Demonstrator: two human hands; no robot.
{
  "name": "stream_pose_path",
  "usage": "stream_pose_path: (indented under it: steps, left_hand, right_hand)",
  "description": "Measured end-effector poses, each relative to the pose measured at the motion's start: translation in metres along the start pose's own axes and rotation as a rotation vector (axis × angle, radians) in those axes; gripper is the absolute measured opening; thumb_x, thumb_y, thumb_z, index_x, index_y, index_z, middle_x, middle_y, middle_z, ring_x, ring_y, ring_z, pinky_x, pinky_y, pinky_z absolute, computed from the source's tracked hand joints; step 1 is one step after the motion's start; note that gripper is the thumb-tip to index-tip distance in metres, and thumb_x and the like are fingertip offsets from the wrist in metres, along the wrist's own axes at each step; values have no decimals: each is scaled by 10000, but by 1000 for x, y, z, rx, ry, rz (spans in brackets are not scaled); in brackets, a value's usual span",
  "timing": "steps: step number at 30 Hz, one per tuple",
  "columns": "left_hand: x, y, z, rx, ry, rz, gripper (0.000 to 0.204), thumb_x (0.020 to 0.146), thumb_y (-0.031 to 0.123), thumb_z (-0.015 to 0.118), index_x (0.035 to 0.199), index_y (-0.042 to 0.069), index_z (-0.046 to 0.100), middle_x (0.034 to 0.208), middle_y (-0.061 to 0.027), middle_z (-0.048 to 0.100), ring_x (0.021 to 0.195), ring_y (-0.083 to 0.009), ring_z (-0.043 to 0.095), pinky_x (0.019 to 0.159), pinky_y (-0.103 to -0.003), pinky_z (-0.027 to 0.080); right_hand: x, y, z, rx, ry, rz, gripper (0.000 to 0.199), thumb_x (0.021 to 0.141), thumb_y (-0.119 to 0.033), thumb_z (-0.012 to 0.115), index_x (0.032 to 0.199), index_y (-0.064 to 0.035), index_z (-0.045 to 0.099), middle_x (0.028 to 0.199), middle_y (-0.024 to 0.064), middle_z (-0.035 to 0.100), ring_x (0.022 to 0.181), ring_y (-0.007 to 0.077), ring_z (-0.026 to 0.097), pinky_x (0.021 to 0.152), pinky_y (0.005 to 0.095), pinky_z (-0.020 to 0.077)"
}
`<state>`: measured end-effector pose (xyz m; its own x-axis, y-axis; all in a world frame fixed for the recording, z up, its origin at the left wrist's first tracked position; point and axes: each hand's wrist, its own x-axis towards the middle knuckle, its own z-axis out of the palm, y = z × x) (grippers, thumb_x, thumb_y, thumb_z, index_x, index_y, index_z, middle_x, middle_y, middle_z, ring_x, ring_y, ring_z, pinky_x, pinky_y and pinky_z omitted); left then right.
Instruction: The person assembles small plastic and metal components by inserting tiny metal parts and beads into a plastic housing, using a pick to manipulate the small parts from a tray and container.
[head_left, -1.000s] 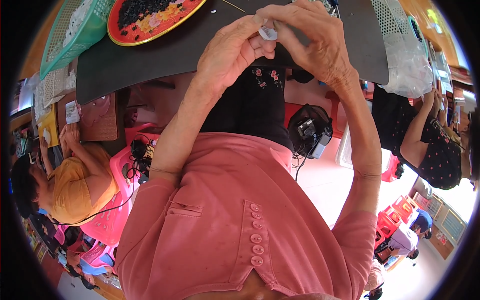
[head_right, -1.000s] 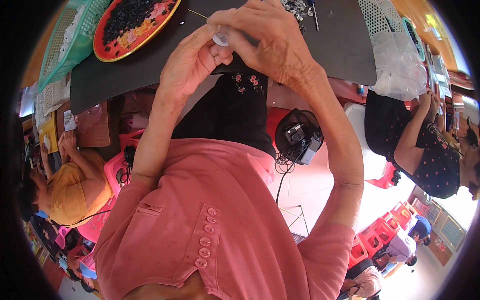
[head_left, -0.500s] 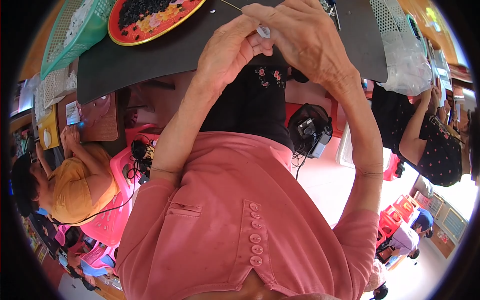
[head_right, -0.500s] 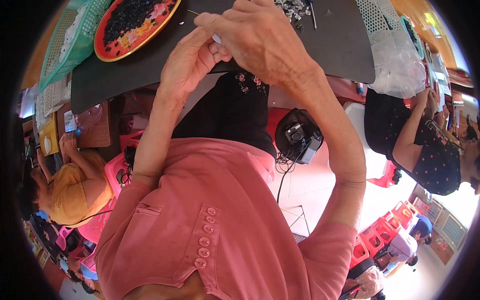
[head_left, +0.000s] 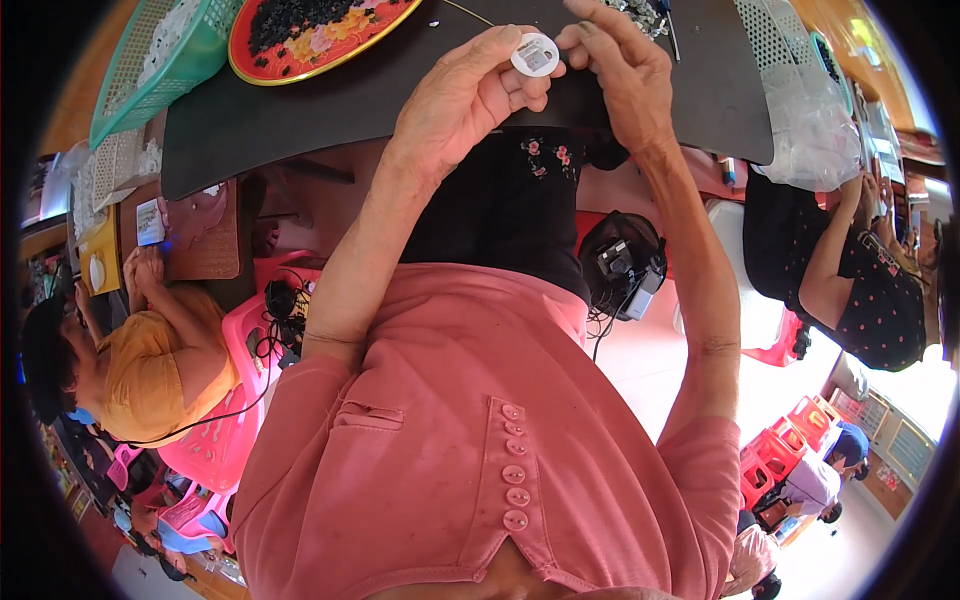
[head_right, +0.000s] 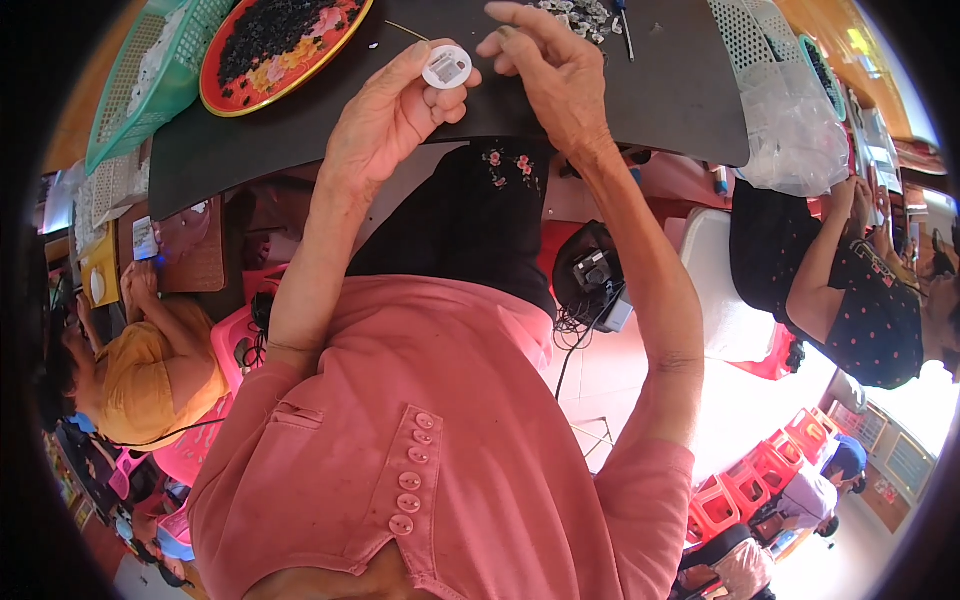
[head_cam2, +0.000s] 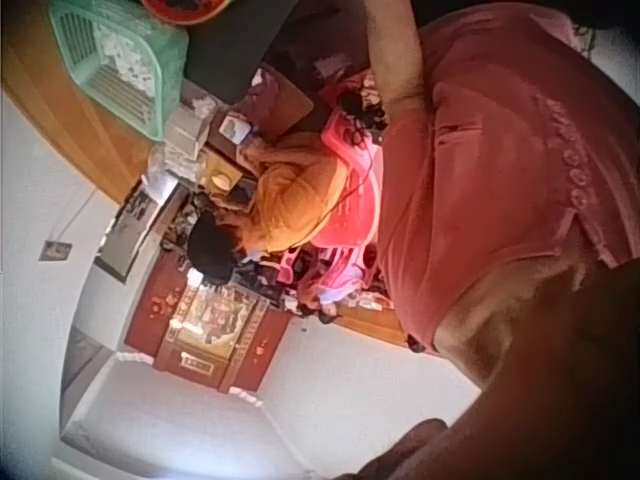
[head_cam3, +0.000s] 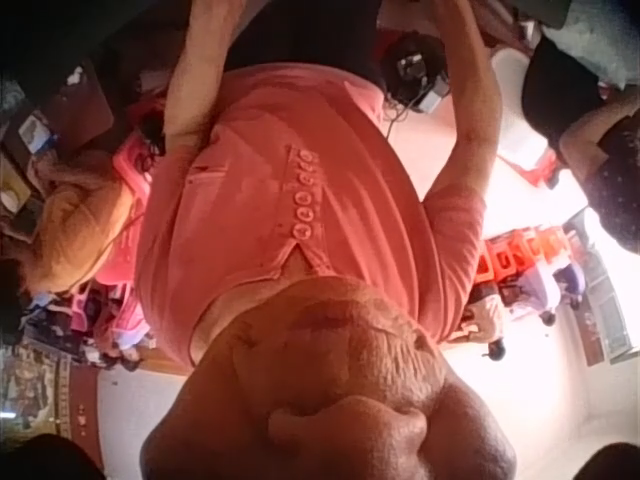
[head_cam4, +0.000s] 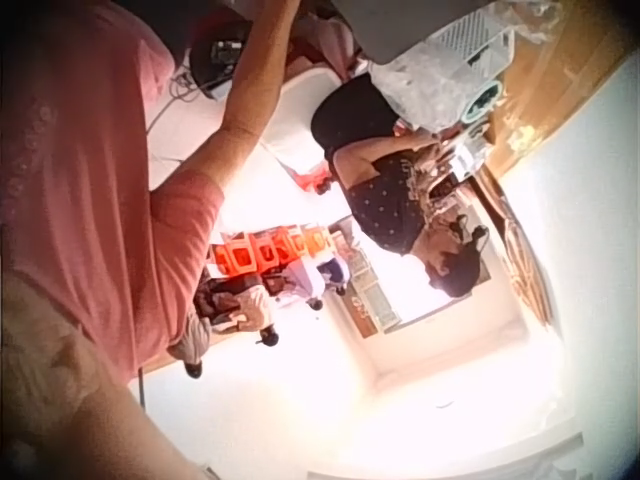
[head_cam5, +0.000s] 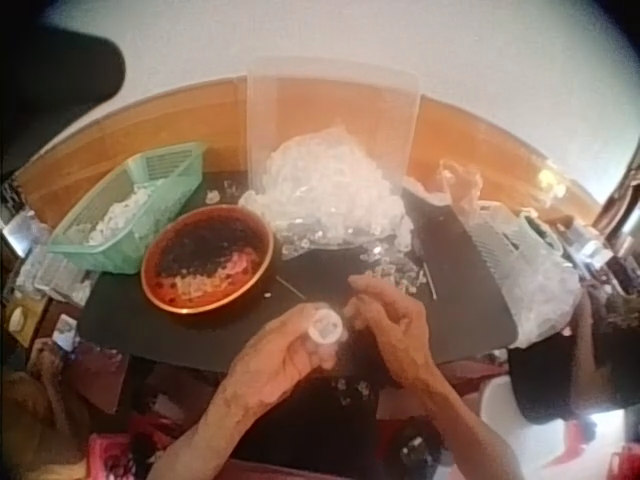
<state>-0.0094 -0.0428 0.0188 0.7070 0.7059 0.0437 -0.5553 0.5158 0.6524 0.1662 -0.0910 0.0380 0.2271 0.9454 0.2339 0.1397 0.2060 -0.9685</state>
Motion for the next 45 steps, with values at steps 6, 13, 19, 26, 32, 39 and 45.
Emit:
stream_pose_path:
  steps: [6, 13, 19, 26, 32, 39, 45]
  left_hand:
    - [0, 0, -4, 12, -47, 13, 329, 1010, 224, 450, 1177, -49, 530, 1025, -236, 634, 782, -173, 620, 706, -319, 512]
    - [5, 0, -6, -52, -127, 1, 315, 995, 176, 469, 1192, -62, 537, 1075, -205, 623, 903, -235, 653, 774, -337, 549]
    - [1, 0, -3, 5, -55, 8, 337, 1002, 217, 467, 1191, -57, 522, 1055, -215, 626, 826, -190, 643, 757, -340, 550]
    - [2, -1, -7, -91, -39, -31, 307, 978, 215, 533, 1152, -37, 555, 1016, -197, 636, 781, -179, 629, 692, -319, 526]
    - [5, -1, -13, -183, -94, -66, 281, 974, 194, 542, 1139, -33, 552, 1006, -180, 642, 804, -202, 644, 723, -310, 540]
    - [3, 1, -5, -154, -82, -69, 264, 960, 153, 553, 1124, -54, 549, 1024, -187, 643, 812, -204, 644, 746, -316, 537]
    - [-5, 0, 0, -76, -119, -79, 337, 962, 182, 544, 1202, -53, 524, 1039, -152, 625, 809, -156, 616, 758, -302, 527]
  right_hand:
    - [-2, -6, 8, -117, 25, -20, 212, 906, -49, 570, 1095, 12, 643, 840, 57, 643, 745, 118, 570, 699, 237, 468]
    - [-4, 8, 4, -55, -20, -118, 237, 925, -71, 562, 1141, -25, 647, 819, 16, 667, 747, 56, 574, 700, 206, 492]
    - [-6, 7, 5, -55, -8, -123, 238, 916, -50, 561, 1135, -26, 650, 813, 16, 666, 723, 67, 565, 686, 205, 482]
    - [-7, 3, 5, -40, -34, -73, 254, 923, -35, 564, 1163, -4, 643, 865, -2, 625, 758, 55, 522, 719, 198, 445]
    - [-8, 2, 6, -12, -30, -61, 255, 924, -33, 563, 1164, 7, 637, 869, 0, 626, 760, 57, 524, 710, 194, 437]
    - [-9, 1, 4, -42, 10, -10, 247, 915, -23, 567, 1150, 3, 639, 842, 7, 638, 745, 59, 530, 685, 193, 446]
    - [5, -7, -1, 30, -15, 137, 220, 927, -69, 577, 1116, 4, 663, 847, 14, 651, 725, 50, 522, 675, 186, 435]
